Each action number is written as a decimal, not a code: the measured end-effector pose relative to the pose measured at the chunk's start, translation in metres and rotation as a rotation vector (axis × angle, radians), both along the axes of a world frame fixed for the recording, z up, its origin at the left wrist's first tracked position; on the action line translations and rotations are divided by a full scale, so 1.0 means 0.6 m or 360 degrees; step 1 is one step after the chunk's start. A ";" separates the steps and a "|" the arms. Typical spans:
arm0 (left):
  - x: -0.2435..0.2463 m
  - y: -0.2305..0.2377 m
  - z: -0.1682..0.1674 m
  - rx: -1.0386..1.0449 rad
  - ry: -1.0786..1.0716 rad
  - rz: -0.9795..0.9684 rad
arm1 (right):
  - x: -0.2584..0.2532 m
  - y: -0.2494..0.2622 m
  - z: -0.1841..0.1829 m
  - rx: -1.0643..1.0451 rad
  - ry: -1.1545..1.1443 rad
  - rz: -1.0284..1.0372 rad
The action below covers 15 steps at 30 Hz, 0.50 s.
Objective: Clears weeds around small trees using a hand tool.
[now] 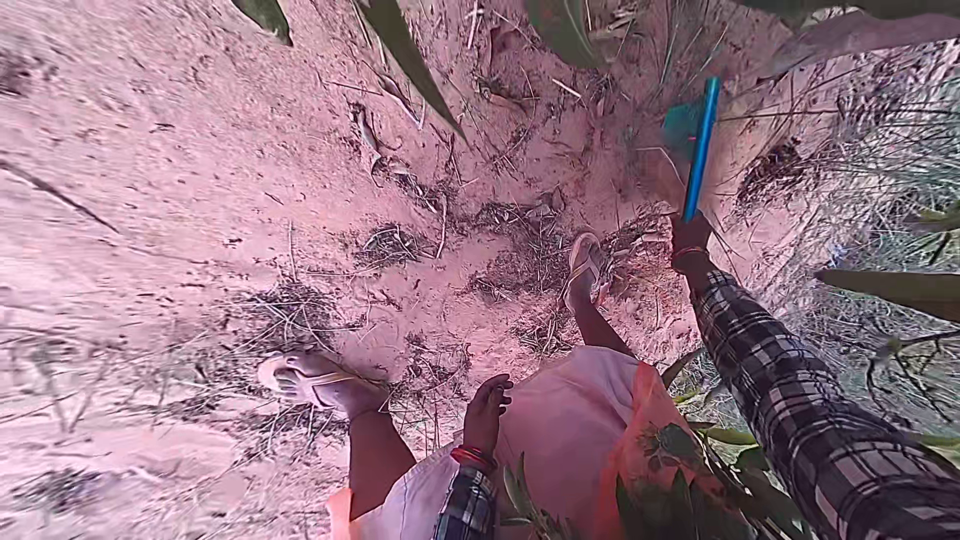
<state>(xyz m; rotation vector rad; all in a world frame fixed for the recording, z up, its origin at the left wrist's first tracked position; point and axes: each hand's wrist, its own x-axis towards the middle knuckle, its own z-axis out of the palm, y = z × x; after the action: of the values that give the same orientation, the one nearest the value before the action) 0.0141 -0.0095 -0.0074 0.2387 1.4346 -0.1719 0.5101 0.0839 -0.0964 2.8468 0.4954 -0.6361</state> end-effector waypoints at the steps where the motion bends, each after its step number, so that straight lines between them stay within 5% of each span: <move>1: -0.001 -0.006 0.002 -0.0025 -0.0006 -0.0008 | -0.004 0.003 0.015 -0.0028 0.0034 0.0022; 6: -0.002 -0.003 -0.005 0.0018 0.0011 0.0026 | -0.055 0.112 0.074 0.0522 0.0001 0.0316; 9: 0.002 0.010 -0.006 0.0044 -0.0006 0.0082 | -0.168 0.112 0.094 0.0935 0.0462 0.0340; 11: 0.009 0.013 -0.007 0.0093 -0.0044 0.0202 | -0.273 0.070 0.128 0.0822 0.0883 0.0369; 15: 0.008 0.010 -0.008 0.0237 -0.0295 0.0488 | -0.425 -0.045 0.163 0.0041 0.1604 0.0546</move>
<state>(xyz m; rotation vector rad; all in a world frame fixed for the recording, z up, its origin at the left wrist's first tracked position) 0.0188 -0.0037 -0.0121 0.1494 1.2825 0.2038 0.2550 0.0569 0.0013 2.1586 1.0744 -1.9454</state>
